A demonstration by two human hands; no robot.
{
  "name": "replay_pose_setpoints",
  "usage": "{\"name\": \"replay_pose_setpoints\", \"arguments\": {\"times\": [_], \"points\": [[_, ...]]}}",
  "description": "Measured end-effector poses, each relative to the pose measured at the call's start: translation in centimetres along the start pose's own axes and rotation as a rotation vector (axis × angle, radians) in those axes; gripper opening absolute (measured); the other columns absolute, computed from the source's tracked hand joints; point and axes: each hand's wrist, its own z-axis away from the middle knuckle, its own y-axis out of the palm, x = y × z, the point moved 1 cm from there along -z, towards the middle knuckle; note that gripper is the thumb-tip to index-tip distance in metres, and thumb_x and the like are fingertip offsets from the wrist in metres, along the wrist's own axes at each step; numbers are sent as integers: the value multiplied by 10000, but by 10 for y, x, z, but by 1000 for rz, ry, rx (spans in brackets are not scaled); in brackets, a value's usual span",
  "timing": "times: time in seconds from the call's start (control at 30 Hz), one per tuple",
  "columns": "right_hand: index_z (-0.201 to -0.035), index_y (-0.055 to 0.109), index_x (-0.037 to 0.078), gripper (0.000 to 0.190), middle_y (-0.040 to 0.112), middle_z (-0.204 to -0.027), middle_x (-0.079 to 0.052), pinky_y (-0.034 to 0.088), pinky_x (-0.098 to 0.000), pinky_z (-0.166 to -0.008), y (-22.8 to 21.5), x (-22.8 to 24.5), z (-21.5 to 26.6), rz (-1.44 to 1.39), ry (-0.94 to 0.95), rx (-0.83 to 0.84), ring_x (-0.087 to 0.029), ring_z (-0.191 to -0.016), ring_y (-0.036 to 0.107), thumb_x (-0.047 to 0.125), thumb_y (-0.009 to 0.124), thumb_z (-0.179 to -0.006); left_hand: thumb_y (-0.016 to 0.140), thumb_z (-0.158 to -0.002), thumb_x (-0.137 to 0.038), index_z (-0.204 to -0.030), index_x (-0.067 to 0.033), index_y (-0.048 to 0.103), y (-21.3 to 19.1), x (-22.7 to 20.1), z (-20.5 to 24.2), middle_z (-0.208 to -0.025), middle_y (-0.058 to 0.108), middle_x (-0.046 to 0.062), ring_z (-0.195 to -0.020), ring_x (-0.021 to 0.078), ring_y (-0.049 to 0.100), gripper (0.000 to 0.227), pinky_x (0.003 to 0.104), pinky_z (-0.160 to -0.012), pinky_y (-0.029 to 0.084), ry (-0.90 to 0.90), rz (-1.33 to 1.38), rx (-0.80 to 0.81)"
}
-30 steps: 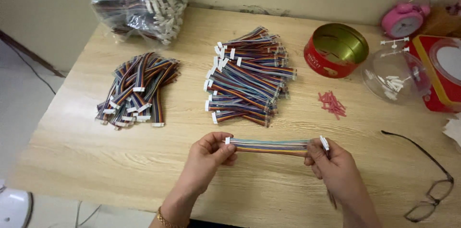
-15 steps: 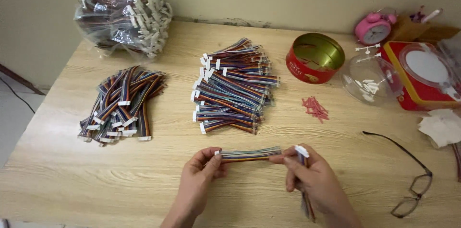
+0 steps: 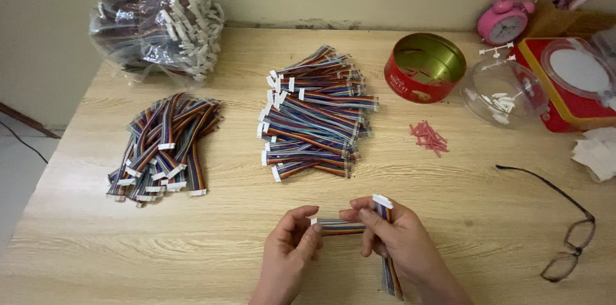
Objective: Organizing and inspecting multi-colored ribbon cables on a workbench.
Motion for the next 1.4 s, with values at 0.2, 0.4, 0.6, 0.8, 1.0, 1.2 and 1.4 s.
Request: {"name": "replay_pose_setpoints", "arguments": {"times": [0.2, 0.4, 0.6, 0.8, 1.0, 1.2, 1.4], "points": [[-1118, 608, 74, 179, 819, -1039, -134, 445, -244, -456, 14, -2, 0, 27, -49, 34, -117, -501, 606, 153, 587, -959, 654, -958, -83, -1122, -28, 723, 14, -12, 8, -913, 679, -18, -713, 68, 621, 187, 225, -622, 554, 216, -146, 19], [-1051, 666, 8, 134, 750, -916, -73, 480, -251, -475, 6, -26, -10, 140, -212, 90, -87, -523, 573, 110, 654, -964, 687, -969, -99, -1090, -24, 739, 15, -14, 13, -802, 661, 14, -678, 73, 612, 151, 230, -586, 530, 188, -181, 7], [-1030, 706, 20, 127, 678, -797, -27, 447, -243, -479, 8, -21, -6, 233, -237, 74, -72, -531, 522, 119, 656, -969, 664, -976, -129, -1112, -19, 747, 10, -4, 10, -734, 658, 35, -626, 93, 609, 194, 244, -558, 519, 28, 8, 124], [-1012, 707, 46, 111, 689, -816, -4, 470, -239, -518, 17, -8, 0, 352, -213, 75, -66, -569, 529, 120, 638, -968, 649, -979, -263, -1065, -22, 743, 6, -12, 9, -692, 640, 32, -560, 119, 589, 273, 261, -506, 481, -273, 184, 173], [-996, 713, 50, 95, 681, -856, 12, 490, -232, -538, 22, -4, 3, 393, -268, 107, -54, -608, 555, 119, 659, -959, 681, -973, -262, -1040, -25, 732, 7, -14, 12, -687, 645, 26, -563, 110, 582, 252, 253, -524, 481, -307, 148, 225], [-1033, 714, 44, 146, 719, -875, -1, 558, -235, -620, 20, -17, -3, 248, -155, 109, -48, -703, 636, 110, 720, -903, 629, -1013, -242, -1003, -22, 704, 7, -4, 10, -670, 634, 30, -547, 109, 569, 233, 250, -508, 475, -194, 150, 255], [-1014, 698, 6, 118, 719, -889, -37, 556, -238, -625, 13, -27, -6, 216, -190, 114, -55, -702, 635, 95, 719, -940, 611, -1010, -210, -1008, -10, 704, 11, -7, 10, -709, 629, 22, -580, 104, 579, 221, 262, -511, 495, -225, 122, 200]]}}
